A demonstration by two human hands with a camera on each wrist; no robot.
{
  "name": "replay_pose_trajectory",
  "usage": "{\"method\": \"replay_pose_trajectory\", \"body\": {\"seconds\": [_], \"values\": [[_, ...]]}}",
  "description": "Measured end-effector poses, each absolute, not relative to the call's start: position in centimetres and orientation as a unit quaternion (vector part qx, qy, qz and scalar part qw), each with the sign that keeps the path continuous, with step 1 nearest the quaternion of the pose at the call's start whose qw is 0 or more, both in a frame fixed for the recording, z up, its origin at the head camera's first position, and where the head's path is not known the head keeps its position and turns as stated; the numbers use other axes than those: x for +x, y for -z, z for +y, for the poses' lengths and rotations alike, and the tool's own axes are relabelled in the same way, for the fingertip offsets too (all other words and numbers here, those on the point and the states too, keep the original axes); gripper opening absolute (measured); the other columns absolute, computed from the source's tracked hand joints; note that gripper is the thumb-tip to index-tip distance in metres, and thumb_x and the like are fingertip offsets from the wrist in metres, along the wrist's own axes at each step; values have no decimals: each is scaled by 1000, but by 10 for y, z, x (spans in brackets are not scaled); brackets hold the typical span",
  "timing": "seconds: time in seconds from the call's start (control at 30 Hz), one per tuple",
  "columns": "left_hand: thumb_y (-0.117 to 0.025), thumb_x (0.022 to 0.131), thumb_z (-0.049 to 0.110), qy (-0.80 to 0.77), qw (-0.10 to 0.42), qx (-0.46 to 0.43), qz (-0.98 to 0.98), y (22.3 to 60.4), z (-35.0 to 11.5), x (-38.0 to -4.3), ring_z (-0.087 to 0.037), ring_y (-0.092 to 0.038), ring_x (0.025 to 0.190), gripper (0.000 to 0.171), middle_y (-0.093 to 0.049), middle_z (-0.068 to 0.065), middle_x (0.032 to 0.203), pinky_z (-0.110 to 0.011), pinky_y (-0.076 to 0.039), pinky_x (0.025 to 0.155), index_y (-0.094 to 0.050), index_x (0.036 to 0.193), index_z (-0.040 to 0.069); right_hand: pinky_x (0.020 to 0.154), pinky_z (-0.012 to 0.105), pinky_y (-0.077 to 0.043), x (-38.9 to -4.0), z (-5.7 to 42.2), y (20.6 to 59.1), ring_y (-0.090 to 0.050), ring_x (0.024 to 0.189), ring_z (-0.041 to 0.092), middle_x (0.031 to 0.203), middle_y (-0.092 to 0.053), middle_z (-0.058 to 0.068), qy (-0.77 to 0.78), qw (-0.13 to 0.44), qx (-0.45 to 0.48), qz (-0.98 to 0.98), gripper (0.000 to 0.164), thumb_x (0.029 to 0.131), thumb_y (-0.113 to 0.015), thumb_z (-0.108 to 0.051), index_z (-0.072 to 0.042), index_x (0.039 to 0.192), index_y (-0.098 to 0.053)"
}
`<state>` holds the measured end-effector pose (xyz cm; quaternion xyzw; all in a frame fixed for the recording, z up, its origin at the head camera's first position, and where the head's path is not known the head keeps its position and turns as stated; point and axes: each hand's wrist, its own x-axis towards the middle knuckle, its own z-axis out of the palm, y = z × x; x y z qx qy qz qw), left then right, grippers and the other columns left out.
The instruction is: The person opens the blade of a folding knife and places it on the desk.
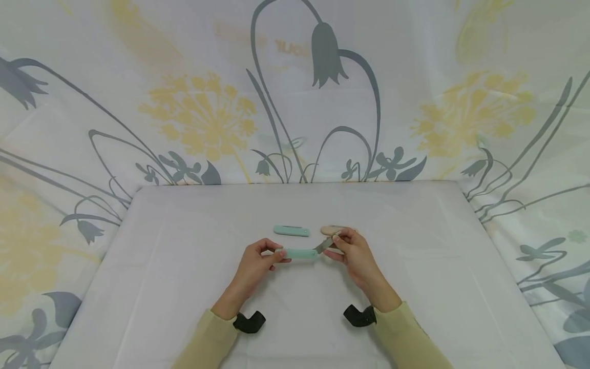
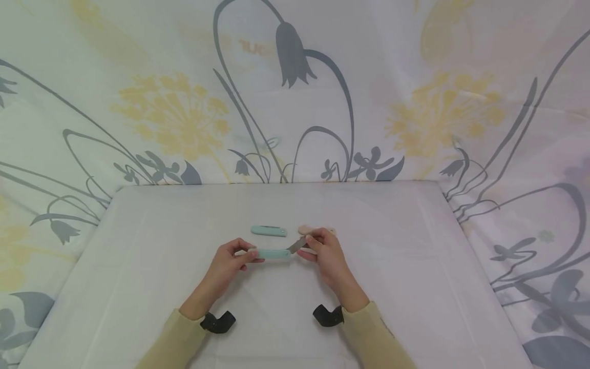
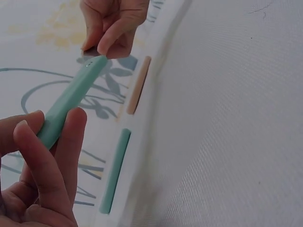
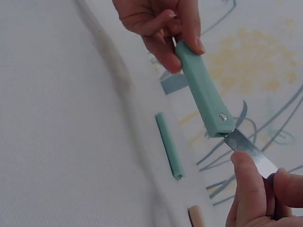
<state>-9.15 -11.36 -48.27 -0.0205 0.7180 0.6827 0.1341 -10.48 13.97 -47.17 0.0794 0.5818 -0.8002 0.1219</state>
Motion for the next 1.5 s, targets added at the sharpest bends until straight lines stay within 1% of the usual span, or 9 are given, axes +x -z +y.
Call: {"method": "replay_pose_trajectory", "body": {"seconds": [0.2, 0.43, 0.7, 0.9, 1.07, 1.17, 1.33, 1.4, 1.5], "values": [[-72, 92, 10, -667, 161, -4, 728, 485, -116, -91, -31, -71, 97, 14, -68, -9, 101, -26, -47, 65, -64, 101, 2, 82, 33, -56, -102, 139, 471, -66, 85, 15, 95, -57, 9, 816, 105, 101, 559, 5, 104, -47, 0, 5, 105, -46], [-78, 85, 11, -630, 192, 24, 752, 488, -119, -91, -19, -61, 76, 18, -71, -5, 85, -27, -47, 64, -67, 96, 1, 79, 31, -57, -102, 139, 469, -63, 85, 13, 92, -57, 8, 831, 90, 110, 538, 6, 103, -48, 1, 0, 98, -47], [-79, 84, 10, -613, 208, 48, 761, 489, -118, -89, -16, -64, 77, 20, -69, -5, 85, -29, -49, 66, -67, 96, 0, 78, 33, -57, -102, 142, 469, -63, 85, 15, 91, -57, 8, 842, 90, 106, 521, 11, 103, -46, 3, -3, 94, -44], [-79, 85, 11, -621, 190, 45, 759, 490, -119, -87, -20, -66, 79, 21, -69, -6, 86, -29, -49, 66, -67, 100, 2, 82, 38, -56, -101, 147, 471, -64, 87, 17, 97, -59, 12, 840, 100, 95, 525, 7, 102, -49, 3, -2, 97, -48], [-75, 88, 11, -630, 155, 33, 760, 491, -122, -88, -24, -68, 80, 18, -72, -6, 86, -27, -48, 65, -68, 104, 6, 84, 40, -56, -99, 155, 473, -66, 87, 18, 95, -60, 10, 803, 109, 72, 581, 5, 100, -55, 1, -1, 103, -52], [-73, 89, 10, -636, 139, 22, 758, 490, -125, -90, -24, -70, 83, 18, -73, -7, 87, -28, -49, 66, -69, 106, 6, 81, 37, -57, -99, 161, 475, -67, 85, 17, 90, -63, 7, 775, 111, 55, 620, 8, 98, -58, 0, 3, 104, -55], [-70, 91, 8, -647, 132, 12, 751, 488, -128, -94, -27, -72, 87, 18, -74, -9, 88, -28, -50, 70, -70, 108, 5, 79, 34, -57, -98, 167, 476, -68, 83, 15, 92, -68, 9, 718, 118, 33, 685, 26, 96, -63, -1, 12, 117, -55], [-69, 91, 7, -649, 133, 10, 749, 488, -129, -96, -27, -72, 87, 18, -74, -10, 87, -28, -50, 70, -71, 109, 5, 78, 33, -57, -97, 168, 475, -68, 84, 16, 93, -68, 10, 693, 121, 28, 710, 29, 95, -64, -2, 13, 119, -56], [-69, 90, 5, -649, 135, 13, 749, 489, -131, -98, -26, -73, 87, 19, -73, -10, 88, -27, -51, 70, -72, 110, 4, 77, 31, -57, -95, 170, 476, -67, 85, 18, 94, -68, 11, 653, 121, 25, 747, 24, 94, -67, -4, 9, 114, -63]]}}
